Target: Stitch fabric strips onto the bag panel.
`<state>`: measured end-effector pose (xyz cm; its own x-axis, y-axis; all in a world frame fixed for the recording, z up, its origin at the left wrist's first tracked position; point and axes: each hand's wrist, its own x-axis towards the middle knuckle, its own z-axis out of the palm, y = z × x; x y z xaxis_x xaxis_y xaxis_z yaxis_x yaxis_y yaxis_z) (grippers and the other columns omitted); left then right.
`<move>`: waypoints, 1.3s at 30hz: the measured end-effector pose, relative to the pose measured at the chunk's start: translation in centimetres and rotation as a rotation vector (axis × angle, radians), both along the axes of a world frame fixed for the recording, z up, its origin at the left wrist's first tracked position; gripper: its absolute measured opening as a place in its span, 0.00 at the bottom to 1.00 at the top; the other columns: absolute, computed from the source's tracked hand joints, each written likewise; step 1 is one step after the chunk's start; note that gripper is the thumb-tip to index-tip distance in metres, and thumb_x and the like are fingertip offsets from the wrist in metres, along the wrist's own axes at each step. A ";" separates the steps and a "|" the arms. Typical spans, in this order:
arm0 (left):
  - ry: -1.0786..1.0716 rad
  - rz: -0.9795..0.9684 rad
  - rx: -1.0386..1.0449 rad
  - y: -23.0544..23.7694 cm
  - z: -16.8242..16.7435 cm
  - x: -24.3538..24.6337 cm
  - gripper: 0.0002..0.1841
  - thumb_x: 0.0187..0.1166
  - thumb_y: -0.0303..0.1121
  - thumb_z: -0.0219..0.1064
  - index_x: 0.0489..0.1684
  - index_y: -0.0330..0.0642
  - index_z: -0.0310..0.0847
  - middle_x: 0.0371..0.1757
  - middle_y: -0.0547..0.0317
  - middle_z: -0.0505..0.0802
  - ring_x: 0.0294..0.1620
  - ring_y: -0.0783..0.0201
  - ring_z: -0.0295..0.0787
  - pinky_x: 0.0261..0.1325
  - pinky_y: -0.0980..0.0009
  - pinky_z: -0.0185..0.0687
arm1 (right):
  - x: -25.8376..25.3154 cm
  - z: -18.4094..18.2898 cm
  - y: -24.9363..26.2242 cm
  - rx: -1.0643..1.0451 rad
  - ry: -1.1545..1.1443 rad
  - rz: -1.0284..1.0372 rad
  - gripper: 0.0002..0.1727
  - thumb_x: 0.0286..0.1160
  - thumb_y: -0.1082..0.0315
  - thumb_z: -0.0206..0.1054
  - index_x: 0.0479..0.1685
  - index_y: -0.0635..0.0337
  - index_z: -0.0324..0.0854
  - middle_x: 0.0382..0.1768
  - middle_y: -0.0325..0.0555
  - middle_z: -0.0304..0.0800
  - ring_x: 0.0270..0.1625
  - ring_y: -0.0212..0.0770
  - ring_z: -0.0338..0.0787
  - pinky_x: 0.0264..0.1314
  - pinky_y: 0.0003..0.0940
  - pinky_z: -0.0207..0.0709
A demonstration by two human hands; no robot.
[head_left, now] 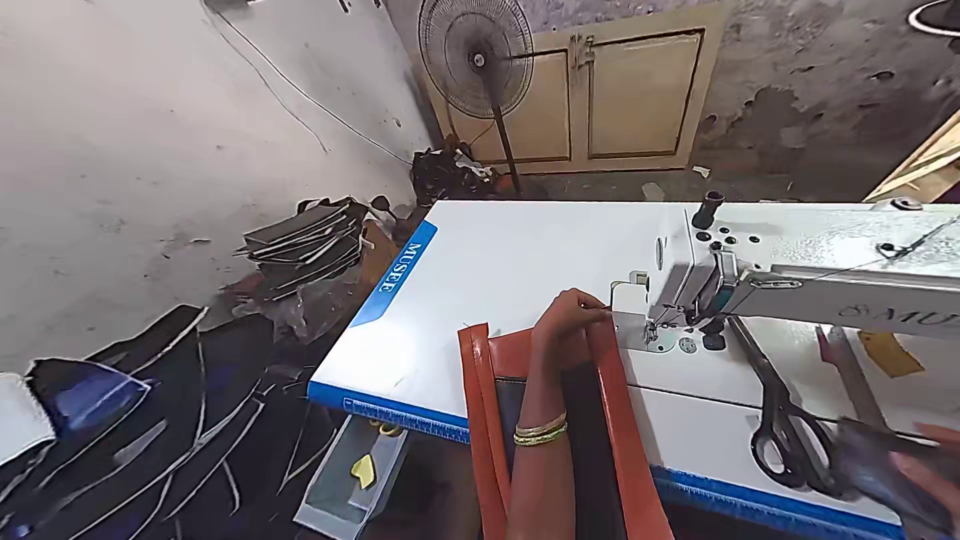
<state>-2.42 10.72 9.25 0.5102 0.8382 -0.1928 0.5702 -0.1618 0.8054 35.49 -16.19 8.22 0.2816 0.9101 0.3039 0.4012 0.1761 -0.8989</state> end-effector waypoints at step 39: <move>-0.004 0.162 0.031 -1.2 0.3 -0.2 0.16 0.88 0.36 0.62 0.37 0.32 0.89 0.31 0.54 0.89 0.33 0.67 0.80 0.46 0.62 0.77 | -8.7 0.9 -4.7 0.042 -0.179 0.057 0.15 0.83 0.73 0.61 0.51 0.84 0.77 0.48 0.50 0.92 0.55 0.21 0.89 0.64 0.20 0.80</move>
